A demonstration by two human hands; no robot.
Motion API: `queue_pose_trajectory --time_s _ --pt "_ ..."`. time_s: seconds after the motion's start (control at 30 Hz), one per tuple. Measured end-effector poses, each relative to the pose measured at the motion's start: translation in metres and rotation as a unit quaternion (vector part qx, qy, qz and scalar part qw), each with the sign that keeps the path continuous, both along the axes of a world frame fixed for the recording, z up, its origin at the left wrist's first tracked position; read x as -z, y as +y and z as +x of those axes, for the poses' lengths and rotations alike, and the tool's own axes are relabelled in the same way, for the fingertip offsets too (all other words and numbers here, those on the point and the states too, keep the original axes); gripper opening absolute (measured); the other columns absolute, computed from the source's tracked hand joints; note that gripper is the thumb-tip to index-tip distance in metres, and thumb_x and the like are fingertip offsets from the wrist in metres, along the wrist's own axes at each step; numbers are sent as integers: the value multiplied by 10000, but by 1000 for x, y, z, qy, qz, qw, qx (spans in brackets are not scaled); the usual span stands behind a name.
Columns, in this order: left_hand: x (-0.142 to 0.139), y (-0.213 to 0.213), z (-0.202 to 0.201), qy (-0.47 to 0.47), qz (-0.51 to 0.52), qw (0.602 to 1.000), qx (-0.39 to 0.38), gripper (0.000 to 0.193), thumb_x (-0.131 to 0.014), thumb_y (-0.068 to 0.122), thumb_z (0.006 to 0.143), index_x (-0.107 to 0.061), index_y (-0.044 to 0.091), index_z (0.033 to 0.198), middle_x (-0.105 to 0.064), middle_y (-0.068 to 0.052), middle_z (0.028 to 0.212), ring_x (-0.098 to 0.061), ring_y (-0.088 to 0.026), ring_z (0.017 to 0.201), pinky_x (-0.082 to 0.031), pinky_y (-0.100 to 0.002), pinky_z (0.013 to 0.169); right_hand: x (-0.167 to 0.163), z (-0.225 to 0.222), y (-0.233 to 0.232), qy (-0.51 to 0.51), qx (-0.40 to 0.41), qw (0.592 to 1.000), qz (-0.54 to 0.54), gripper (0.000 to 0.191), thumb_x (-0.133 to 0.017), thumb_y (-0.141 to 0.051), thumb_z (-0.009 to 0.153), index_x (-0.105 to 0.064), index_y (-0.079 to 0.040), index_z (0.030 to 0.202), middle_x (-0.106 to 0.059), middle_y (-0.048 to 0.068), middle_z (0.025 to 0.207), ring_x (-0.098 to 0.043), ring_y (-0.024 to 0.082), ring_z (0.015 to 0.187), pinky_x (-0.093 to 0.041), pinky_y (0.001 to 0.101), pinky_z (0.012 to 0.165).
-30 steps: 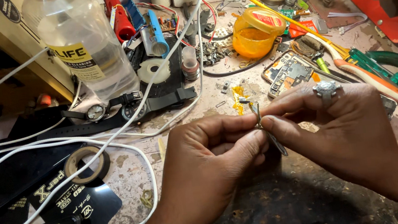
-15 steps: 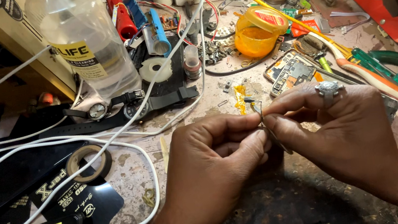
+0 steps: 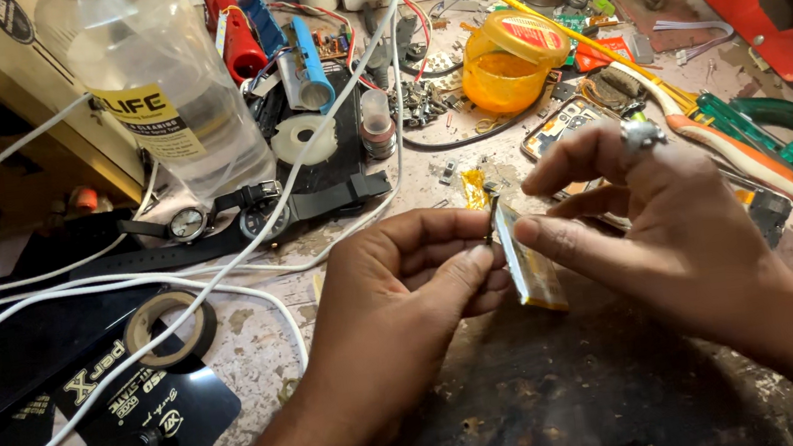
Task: The person works at a cluttered repair bench, peeling the adhesive wrapper from a phone battery and trimming its edge, then uses tweezers to position the battery connector and solders the connector terminals with a soldering iron, with a disassembled phone lying beside the work.
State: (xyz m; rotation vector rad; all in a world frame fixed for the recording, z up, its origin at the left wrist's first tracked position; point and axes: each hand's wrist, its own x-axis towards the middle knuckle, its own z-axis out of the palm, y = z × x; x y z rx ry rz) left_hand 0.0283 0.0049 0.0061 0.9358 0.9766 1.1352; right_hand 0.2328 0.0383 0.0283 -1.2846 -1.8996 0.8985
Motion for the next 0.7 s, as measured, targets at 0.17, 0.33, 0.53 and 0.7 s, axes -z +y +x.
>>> queue_pose_trajectory --time_s 0.17,0.33,0.53,0.7 --pt "0 2 -5 8 -7 1000 12 213 -659 25 901 -727 -40 1092 -791 -119 938 -757 -125 794 -640 -266 741 7 12 17 126 -153 972 -127 472 -725 -107 942 -478 -46 1340 -675 89 1242 -680 149 1128 -584 322 926" --pt "-1 3 -6 22 -18 999 22 216 -663 41 906 -734 -38 1094 -782 -100 915 -742 -120 772 -642 -270 732 12 20 19 137 -157 964 -163 481 -736 -57 949 -488 -31 1360 -670 101 1106 -670 154 1050 -566 319 906" --pt "-3 3 -8 42 -14 999 30 235 -681 61 889 -747 -23 1099 -786 -89 898 -739 -107 757 -640 -264 706 10 17 18 146 -138 964 -174 426 -726 -49 946 -532 -26 1324 -675 71 1064 -668 135 1008 -569 305 881" --pt "-5 0 -7 117 9 993 23 244 -754 139 841 -796 16 1047 -778 -53 819 -694 -78 666 -621 -248 604 5 8 17 136 -91 968 -191 307 -711 -75 869 -601 -8 1148 -687 55 961 -667 111 919 -573 288 831"
